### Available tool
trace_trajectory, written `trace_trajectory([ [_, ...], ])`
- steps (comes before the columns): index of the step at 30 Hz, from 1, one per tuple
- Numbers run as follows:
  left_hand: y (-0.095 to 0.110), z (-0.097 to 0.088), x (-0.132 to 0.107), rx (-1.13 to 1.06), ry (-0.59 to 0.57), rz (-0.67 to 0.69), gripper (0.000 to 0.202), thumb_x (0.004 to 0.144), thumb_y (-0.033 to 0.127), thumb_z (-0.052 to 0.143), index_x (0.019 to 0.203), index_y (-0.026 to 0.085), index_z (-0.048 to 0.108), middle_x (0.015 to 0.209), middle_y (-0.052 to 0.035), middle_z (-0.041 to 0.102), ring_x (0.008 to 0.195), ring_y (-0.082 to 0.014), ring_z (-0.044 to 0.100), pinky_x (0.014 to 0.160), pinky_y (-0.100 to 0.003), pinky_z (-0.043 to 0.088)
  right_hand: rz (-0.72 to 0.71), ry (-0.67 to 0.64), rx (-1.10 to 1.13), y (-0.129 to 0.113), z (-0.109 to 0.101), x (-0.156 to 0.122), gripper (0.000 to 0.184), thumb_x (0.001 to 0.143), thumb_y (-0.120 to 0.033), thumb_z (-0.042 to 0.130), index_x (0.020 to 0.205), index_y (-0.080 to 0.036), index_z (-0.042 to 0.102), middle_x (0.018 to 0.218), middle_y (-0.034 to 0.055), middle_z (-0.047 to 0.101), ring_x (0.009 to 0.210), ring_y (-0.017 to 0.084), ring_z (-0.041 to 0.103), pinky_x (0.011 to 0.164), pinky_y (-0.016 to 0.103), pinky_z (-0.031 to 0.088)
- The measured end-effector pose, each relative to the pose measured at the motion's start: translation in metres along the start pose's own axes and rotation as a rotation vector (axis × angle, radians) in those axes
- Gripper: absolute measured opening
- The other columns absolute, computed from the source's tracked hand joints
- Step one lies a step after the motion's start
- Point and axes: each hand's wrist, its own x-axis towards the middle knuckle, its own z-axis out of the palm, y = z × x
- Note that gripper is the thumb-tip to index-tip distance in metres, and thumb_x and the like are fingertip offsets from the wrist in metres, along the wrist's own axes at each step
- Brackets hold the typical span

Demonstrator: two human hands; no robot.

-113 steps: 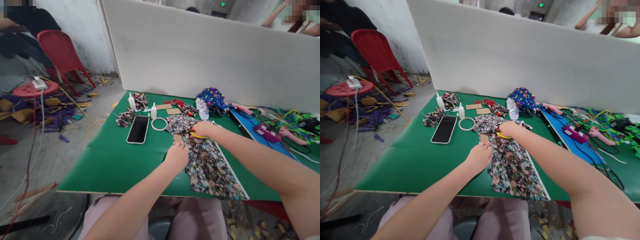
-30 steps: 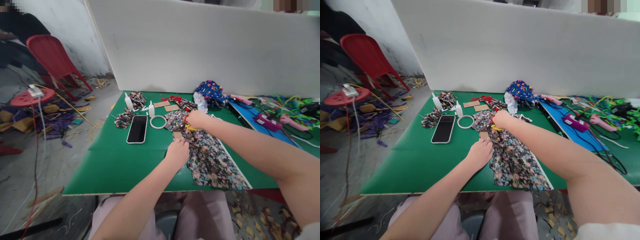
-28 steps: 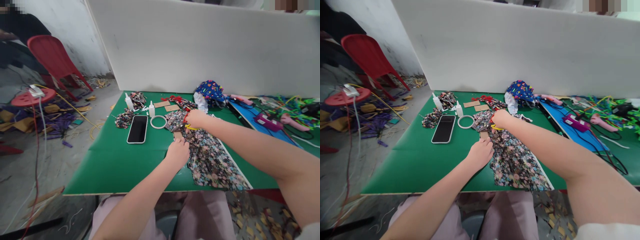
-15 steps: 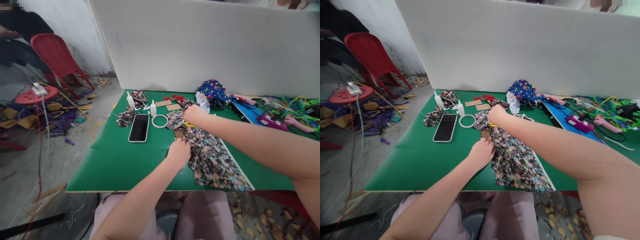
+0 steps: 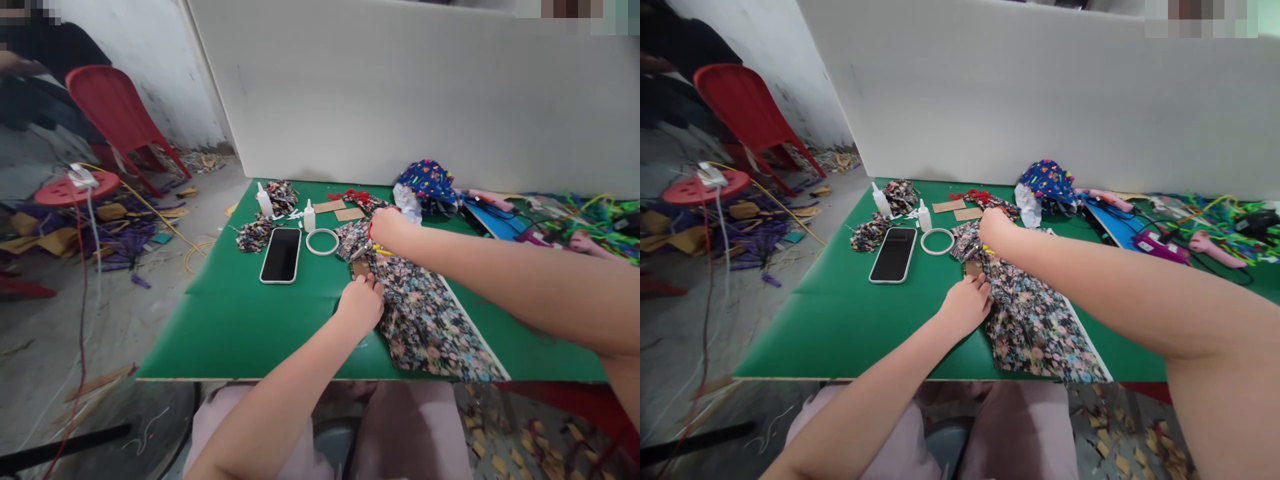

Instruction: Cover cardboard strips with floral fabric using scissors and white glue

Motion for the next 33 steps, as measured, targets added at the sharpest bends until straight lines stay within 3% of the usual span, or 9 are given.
trace_trajectory([
  [5, 0.0, -0.001, 0.0, -0.003, 0.001, 0.007, 0.024, 0.082, 0.028, 0.043, 0.098, 0.012, 0.052, 0.113, -0.015, 0.052, 0.096, -0.023, 0.048, 0.079, -0.034, 0.043, 0.035, -0.002, 0.083, 0.0, -0.004, 0.0, 0.021, 0.073, -0.013, 0.05, 0.083, -0.013, 0.069, 0.094, 0.016, 0.066, 0.094, 0.026, 0.058, 0.072, 0.037, 0.044],
  [18, 0.0, 0.0, 0.0, -0.01, 0.024, 0.016, 0.022, 0.082, 0.027, 0.041, 0.093, 0.012, 0.052, 0.108, -0.0152, 0.054, 0.093, -0.0229, 0.049, 0.08, -0.035, 0.042, 0.001, 0.023, 0.035, 0.008, -0.002, 0.012, 0.028, 0.071, -0.009, 0.046, 0.084, -0.018, 0.069, 0.097, 0.0111, 0.067, 0.095, 0.025, 0.055, 0.072, 0.037, 0.044],
  [27, 0.0, 0.0, 0.0, -0.02, 0.017, 0.013, 0.024, 0.082, 0.027, 0.043, 0.096, 0.011, 0.051, 0.111, -0.0164, 0.053, 0.095, -0.0237, 0.049, 0.081, -0.036, 0.042, -0.015, -0.037, 0.031, 0.006, -0.015, 0.004, 0.024, 0.076, -0.012, 0.048, 0.089, -0.013, 0.068, 0.101, 0.0137, 0.065, 0.098, 0.027, 0.056, 0.076, 0.038, 0.044],
  [33, -0.001, -0.002, 0.0, -0.031, -0.003, 0.024, 0.025, 0.082, 0.026, 0.042, 0.097, 0.009, 0.053, 0.112, -0.0174, 0.053, 0.098, -0.0239, 0.049, 0.083, -0.035, 0.04, -0.006, -0.116, 0.036, -0.004, -0.018, 0.006, 0.024, 0.071, -0.009, 0.052, 0.091, -0.011, 0.067, 0.097, 0.015, 0.066, 0.09, 0.027, 0.06, 0.068, 0.038, 0.047],
])
